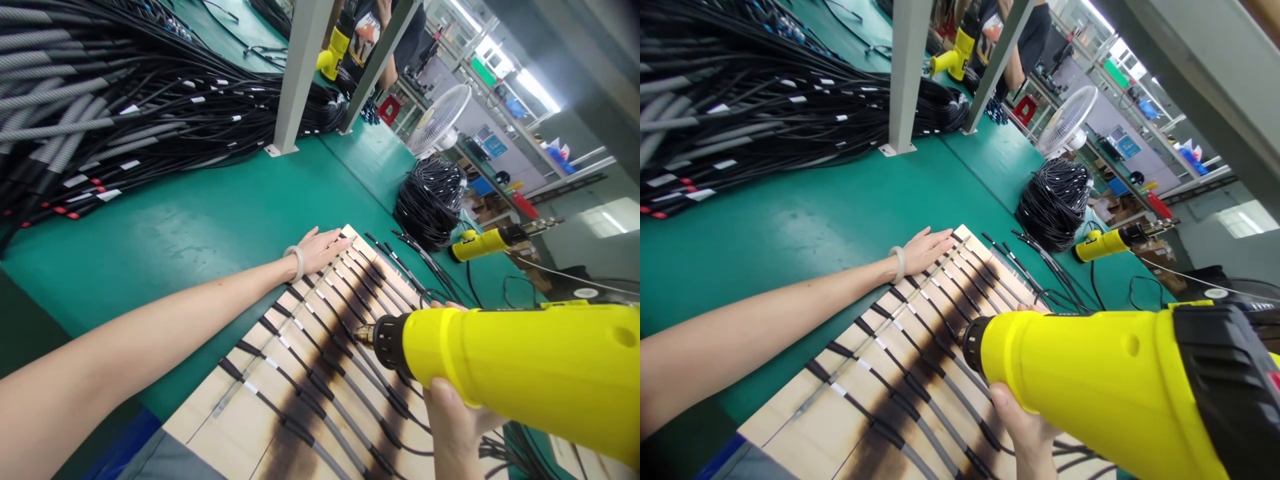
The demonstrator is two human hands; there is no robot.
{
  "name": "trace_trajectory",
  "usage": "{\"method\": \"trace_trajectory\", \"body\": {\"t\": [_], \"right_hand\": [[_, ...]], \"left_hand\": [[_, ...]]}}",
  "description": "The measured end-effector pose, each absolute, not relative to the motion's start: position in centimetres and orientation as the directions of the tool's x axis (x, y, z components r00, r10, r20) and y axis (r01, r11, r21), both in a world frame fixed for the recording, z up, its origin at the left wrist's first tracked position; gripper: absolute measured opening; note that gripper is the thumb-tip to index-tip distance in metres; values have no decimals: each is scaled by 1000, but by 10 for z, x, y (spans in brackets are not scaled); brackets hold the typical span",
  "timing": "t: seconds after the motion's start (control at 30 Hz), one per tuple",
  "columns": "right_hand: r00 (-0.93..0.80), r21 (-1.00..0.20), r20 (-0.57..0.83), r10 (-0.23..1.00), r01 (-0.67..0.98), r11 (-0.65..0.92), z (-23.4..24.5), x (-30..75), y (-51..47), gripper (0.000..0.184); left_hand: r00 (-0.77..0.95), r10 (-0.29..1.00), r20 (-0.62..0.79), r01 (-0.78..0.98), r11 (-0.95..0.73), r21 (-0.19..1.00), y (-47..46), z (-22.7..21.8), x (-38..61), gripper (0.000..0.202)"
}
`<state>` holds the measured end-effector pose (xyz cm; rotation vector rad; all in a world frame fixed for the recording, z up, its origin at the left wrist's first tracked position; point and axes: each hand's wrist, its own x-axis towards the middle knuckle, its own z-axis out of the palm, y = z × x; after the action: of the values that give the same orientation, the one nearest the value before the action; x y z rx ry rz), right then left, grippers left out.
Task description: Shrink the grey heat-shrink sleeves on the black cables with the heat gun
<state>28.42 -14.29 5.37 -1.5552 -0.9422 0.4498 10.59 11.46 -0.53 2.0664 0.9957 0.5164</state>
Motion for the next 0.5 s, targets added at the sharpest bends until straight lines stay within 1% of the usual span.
{"method": "trace_trajectory", "body": {"t": [0.13,0.37,0.5], "right_hand": [[599,-922,327,731,372,107,59,276,-138,71],[581,-915,281,764,403,29,67,268,-144,76],[593,-909,298,748,416,33,62,271,-156,71]], "left_hand": [[611,791,27,478,-395,785,115,-4,105,71],[587,809,41,464,-378,802,116,-2,106,77],[567,823,41,450,-351,821,113,10,91,82]]}}
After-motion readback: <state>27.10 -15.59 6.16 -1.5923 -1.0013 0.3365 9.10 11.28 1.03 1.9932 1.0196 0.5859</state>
